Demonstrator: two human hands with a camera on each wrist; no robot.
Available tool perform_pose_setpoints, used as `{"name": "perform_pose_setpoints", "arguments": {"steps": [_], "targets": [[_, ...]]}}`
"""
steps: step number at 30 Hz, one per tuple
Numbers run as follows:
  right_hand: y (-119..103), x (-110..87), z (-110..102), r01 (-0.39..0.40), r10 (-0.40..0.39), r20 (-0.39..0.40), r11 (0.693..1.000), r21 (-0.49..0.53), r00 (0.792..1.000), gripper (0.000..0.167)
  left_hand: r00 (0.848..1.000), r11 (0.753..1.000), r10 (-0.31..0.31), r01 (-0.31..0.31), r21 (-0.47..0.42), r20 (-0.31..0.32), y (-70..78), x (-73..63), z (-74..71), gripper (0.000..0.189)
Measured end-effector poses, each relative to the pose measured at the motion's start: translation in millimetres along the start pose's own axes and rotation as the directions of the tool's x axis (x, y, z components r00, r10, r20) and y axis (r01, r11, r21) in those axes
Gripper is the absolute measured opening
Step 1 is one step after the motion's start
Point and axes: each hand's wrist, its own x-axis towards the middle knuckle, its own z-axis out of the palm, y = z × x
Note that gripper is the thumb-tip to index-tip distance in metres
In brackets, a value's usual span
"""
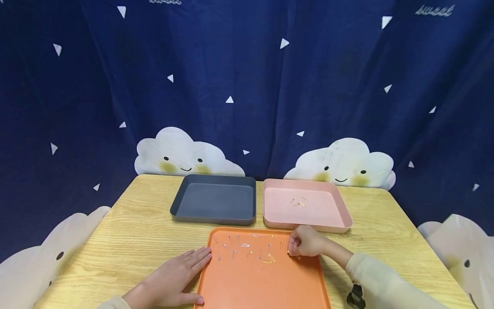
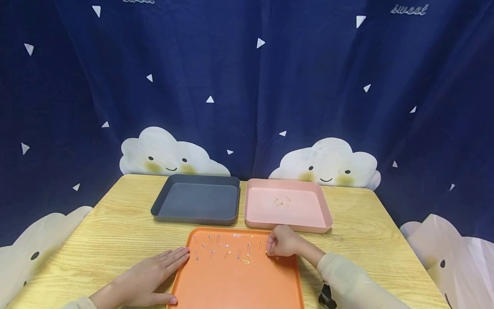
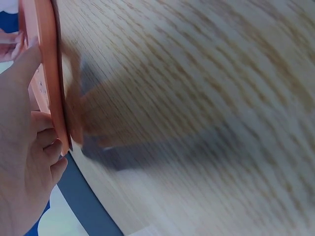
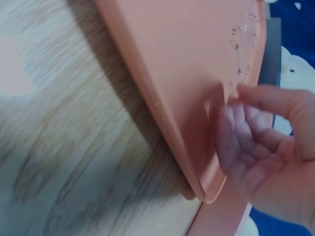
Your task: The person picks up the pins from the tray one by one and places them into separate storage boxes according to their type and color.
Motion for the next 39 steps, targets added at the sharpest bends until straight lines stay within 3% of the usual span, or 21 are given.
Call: {"name": "perform_pose_setpoints", "arguments": {"steps": [1, 3, 7, 11, 16, 20, 27, 32, 39], "targets": [[0.9, 0.3, -0.3, -0.03, 0.027, 0.033, 0.996, 0.087, 0.999, 0.009, 1.0, 1.0, 0.001, -0.001, 0.001, 0.0, 0.0, 0.1, -0.2, 0.091], [2.3, 0.8, -1.2, -0.103, 0.079, 0.098, 0.958, 0.266, 0.992, 0.008, 1.0, 1.0, 0.001, -0.001, 0.001, 0.001, -0.1, 0.3, -0.2, 0.091], [4.9, 2.3, -2.9, -0.198, 0.109, 0.198, 0.829, 0.522, 0.974, 0.016, 1.0, 1.0, -0.004, 0.004, 0.001, 0.005, -0.2, 0.4, 0.0, 0.091], [8.0, 5.1, -3.4, -0.236, 0.085, 0.257, 0.728, 0.643, 0.963, 0.022, 1.0, 1.0, -0.006, 0.006, -0.002, 0.011, 0.1, 0.5, -0.4, 0.091], [9.2, 9.2, -4.2, -0.25, 0.074, 0.272, 0.669, 0.7, 0.96, 0.03, 1.0, 1.0, -0.007, 0.007, -0.017, 0.027, -0.3, 1.4, -2.5, 0.091], [8.1, 10.9, -6.2, -0.249, 0.066, 0.274, 0.65, 0.718, 0.96, 0.039, 0.999, 0.999, -0.012, 0.014, -0.029, 0.039, -0.7, 1.8, -3.4, 0.091], [5.8, 14.7, -8.6, -0.212, 0.046, 0.246, 0.672, 0.709, 0.968, 0.045, 1.0, 1.0, -0.002, 0.002, -0.004, 0.017, 0.1, 1.6, -0.7, 0.091], [2.6, 18.4, -13.5, -0.218, 0.095, 0.212, 0.679, 0.7, 0.973, 0.043, 1.0, 1.0, 0.0, 0.0, 0.007, -0.003, 0.5, 1.2, 0.2, 0.091], [-1.5, 26.5, -26.3, -0.245, 0.146, 0.199, 0.655, 0.715, 0.969, 0.041, 1.0, 1.0, -0.001, 0.001, 0.002, 0.002, 0.8, 0.7, -0.5, 0.091]]}}
